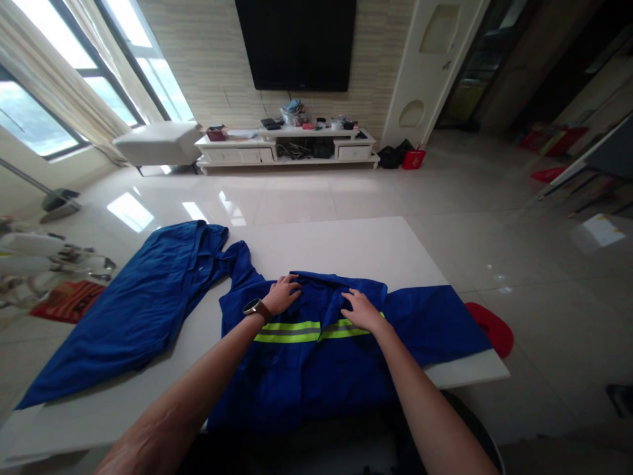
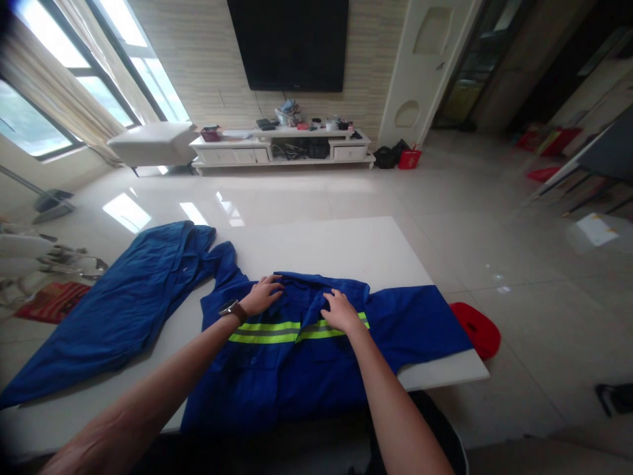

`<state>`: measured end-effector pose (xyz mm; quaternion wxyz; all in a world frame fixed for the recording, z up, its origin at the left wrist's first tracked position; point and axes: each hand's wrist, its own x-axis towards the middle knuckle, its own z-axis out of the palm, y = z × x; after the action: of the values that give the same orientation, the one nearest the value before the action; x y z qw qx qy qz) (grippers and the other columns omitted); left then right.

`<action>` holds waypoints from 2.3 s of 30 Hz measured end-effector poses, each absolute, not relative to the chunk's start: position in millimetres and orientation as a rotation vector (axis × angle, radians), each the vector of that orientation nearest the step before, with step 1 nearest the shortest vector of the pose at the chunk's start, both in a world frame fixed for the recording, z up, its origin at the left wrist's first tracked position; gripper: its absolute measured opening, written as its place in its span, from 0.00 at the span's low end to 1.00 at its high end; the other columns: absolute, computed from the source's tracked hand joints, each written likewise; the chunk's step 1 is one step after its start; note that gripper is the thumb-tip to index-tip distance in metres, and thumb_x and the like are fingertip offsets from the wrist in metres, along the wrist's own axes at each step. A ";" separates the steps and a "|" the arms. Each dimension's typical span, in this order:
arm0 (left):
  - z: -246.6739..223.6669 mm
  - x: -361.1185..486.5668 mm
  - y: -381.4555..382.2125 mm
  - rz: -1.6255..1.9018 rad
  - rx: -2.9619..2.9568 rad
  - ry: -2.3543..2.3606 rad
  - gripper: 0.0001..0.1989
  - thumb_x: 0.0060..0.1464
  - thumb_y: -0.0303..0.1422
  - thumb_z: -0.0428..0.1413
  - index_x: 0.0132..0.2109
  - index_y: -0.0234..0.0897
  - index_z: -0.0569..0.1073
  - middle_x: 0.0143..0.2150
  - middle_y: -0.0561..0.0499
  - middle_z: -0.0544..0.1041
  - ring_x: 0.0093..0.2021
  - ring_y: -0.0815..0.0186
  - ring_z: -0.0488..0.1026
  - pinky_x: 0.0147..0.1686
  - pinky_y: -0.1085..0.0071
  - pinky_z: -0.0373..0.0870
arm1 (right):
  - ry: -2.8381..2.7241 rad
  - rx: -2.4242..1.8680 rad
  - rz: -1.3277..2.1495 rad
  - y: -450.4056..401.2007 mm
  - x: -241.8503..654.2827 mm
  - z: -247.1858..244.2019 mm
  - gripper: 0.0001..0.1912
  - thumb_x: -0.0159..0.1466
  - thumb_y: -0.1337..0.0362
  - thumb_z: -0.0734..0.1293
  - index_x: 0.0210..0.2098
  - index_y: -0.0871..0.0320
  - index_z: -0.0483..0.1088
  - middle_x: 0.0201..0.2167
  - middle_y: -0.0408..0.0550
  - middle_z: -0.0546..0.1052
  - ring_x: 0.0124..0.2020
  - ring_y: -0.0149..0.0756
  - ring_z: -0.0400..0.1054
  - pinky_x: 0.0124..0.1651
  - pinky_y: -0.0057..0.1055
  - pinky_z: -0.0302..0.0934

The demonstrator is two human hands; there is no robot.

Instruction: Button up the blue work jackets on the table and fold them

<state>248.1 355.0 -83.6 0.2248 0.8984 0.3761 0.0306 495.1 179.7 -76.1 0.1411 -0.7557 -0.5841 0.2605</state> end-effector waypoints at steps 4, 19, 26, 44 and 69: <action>-83.9 260.0 365.8 0.133 2.406 1.214 0.18 0.61 0.36 0.54 0.55 0.41 0.79 0.71 0.44 0.62 0.71 0.47 0.56 0.66 0.47 0.59 | -1.575 -2.314 0.735 190.0 488.1 -85.8 0.31 0.67 0.56 0.63 0.66 0.64 0.64 0.69 0.65 0.59 0.69 0.53 0.54 0.69 0.43 0.52; -139.9 227.6 334.8 0.180 2.602 1.158 0.28 0.70 0.44 0.40 0.74 0.51 0.54 0.76 0.51 0.50 0.76 0.53 0.45 0.70 0.45 0.46 | -1.782 -2.385 0.626 165.8 477.1 -120.8 0.34 0.73 0.47 0.51 0.75 0.48 0.41 0.77 0.44 0.42 0.76 0.41 0.33 0.72 0.50 0.40; -151.7 254.5 385.4 0.297 2.595 1.249 0.28 0.69 0.47 0.41 0.73 0.61 0.52 0.77 0.59 0.48 0.76 0.40 0.35 0.67 0.34 0.43 | -1.813 -2.477 0.167 218.6 496.4 -146.3 0.32 0.71 0.45 0.56 0.72 0.33 0.46 0.76 0.34 0.42 0.76 0.48 0.30 0.66 0.53 0.48; -138.7 320.8 529.5 0.743 2.270 1.234 0.30 0.63 0.39 0.50 0.71 0.45 0.62 0.72 0.48 0.61 0.73 0.45 0.52 0.70 0.44 0.49 | -1.882 -2.234 0.156 402.8 591.9 -151.7 0.31 0.72 0.44 0.53 0.72 0.37 0.49 0.75 0.38 0.49 0.73 0.52 0.41 0.65 0.57 0.47; -97.2 111.0 144.9 0.474 1.448 1.566 0.18 0.62 0.35 0.47 0.55 0.31 0.69 0.61 0.34 0.73 0.64 0.55 0.69 0.63 0.62 0.65 | -0.697 -2.722 0.729 -41.3 573.3 -118.8 0.47 0.45 0.54 0.74 0.61 0.65 0.62 0.59 0.76 0.66 0.60 0.65 0.66 0.53 0.51 0.67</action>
<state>111.0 144.9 -97.2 0.4603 0.5883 0.6362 0.1928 573.3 -41.3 -118.8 0.1189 -0.9311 -0.2383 0.2493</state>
